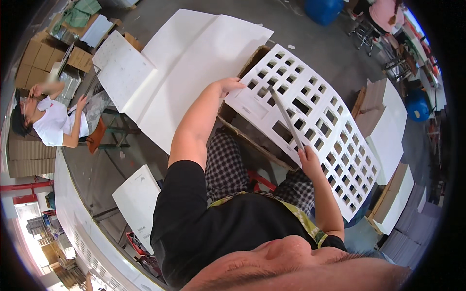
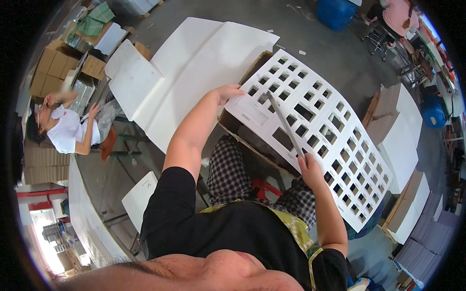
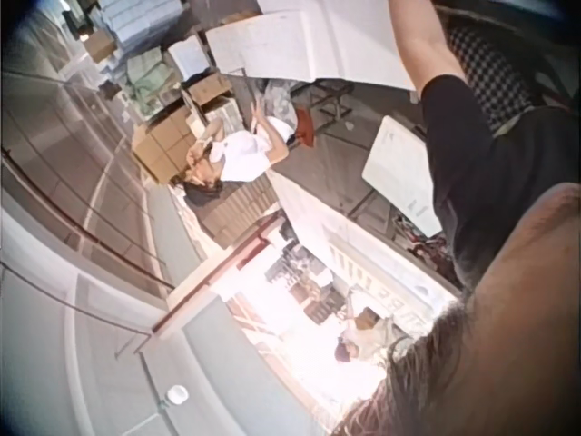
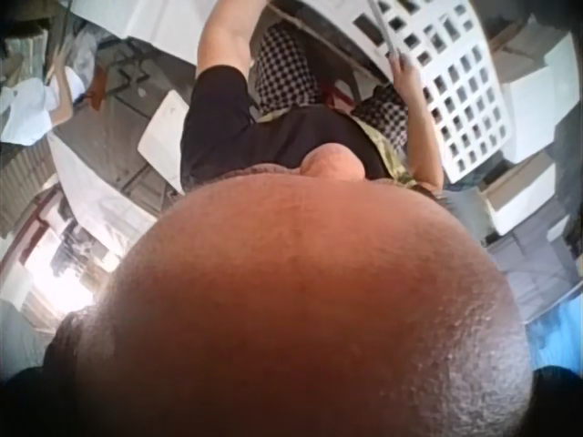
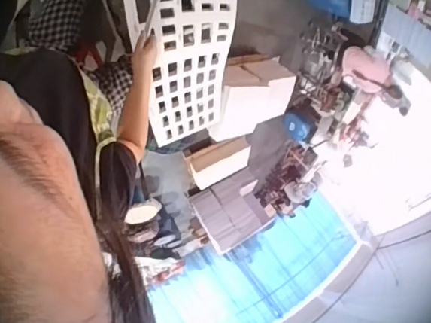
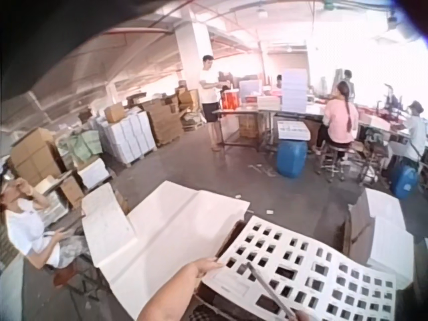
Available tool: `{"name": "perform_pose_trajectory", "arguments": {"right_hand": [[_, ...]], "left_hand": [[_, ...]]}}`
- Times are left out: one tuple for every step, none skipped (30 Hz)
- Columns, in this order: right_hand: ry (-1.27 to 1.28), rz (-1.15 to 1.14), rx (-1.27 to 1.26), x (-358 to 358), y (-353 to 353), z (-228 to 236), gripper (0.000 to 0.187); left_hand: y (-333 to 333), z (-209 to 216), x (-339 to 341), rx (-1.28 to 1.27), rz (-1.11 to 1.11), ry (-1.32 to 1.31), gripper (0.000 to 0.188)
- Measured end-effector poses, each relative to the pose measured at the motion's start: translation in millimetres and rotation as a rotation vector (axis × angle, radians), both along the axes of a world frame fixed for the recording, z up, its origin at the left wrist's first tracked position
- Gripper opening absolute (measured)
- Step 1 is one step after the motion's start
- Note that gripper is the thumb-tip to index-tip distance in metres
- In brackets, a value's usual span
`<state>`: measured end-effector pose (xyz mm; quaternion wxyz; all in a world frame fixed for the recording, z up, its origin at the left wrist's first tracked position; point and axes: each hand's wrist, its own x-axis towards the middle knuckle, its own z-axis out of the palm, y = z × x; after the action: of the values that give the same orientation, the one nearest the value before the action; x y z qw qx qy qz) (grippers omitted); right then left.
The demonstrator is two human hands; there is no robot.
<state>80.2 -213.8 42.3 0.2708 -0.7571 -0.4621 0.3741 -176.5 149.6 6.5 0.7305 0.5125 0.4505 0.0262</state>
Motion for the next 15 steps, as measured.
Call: {"name": "perform_pose_trajectory", "arguments": {"right_hand": [[-0.053, 0.011, 0.014, -4.5, -0.9, 0.9, 0.033], [-0.093, 0.016, 0.031, -9.4, 0.8, 4.8, 0.034], [-0.098, 0.019, 0.031, -12.2, 0.7, 7.6, 0.033], [-0.102, 0.021, 0.031, -14.3, 0.2, 9.9, 0.032], [-0.106, 0.025, 0.034, -16.4, 0.3, 12.2, 0.031], [-0.084, 0.011, 0.067, -19.1, -0.1, 14.9, 0.03], [-0.061, -0.002, 0.099, -22.0, -0.9, 17.4, 0.029], [-0.041, -0.019, 0.127, -23.1, -2.5, 19.4, 0.028], [-0.064, -0.027, 0.158, -21.8, 0.8, 18.9, 0.027], [-0.086, -0.032, 0.19, -18.8, 9.9, 17.3, 0.026], [-0.11, -0.044, 0.224, -16.0, 20.2, 16.5, 0.025], [-0.051, -0.051, 0.258, -20.1, 34.1, 29.4, 0.024], [-0.074, -0.011, 0.282, -22.7, 52.7, 32.9, 0.025], [-0.098, 0.031, 0.306, -25.1, 73.7, 36.8, 0.025], [-0.033, 0.049, 0.305, -27.9, 97.6, 29.8, 0.025]], "left_hand": [[-3.9, 3.7, -0.8, -0.01, -0.002, -0.004, 0.045], [-6.9, 7.0, -2.3, -0.019, 0.001, -0.014, 0.046], [-9.7, 9.9, -4.0, -0.029, 0.003, -0.024, 0.047], [-11.5, 11.2, -5.7, -0.039, 0.006, -0.033, 0.048], [-9.8, 8.2, -8.7, -0.083, -0.015, -0.106, 0.05], [-6.2, 0.8, -12.7, -0.126, -0.035, -0.178, 0.053], [-4.3, -5.4, -17.3, -0.169, -0.054, -0.25, 0.056], [-5.6, -10.1, -19.2, -0.198, -0.024, -0.298, 0.059], [-7.4, -14.2, -21.9, -0.227, 0.007, -0.346, 0.062], [-9.0, -17.6, -25.5, -0.255, 0.041, -0.393, 0.066], [-15.2, -17.0, -26.6, -0.262, 0.124, -0.437, 0.067], [-26.5, -14.9, -27.5, -0.268, 0.205, -0.481, 0.068], [-37.6, -13.0, -29.3, -0.274, 0.287, -0.523, 0.069], [-47.0, -11.2, -30.8, -0.336, 0.362, -0.614, 0.068], [-56.0, -10.3, -28.9, -0.401, 0.43, -0.705, 0.066]]}}
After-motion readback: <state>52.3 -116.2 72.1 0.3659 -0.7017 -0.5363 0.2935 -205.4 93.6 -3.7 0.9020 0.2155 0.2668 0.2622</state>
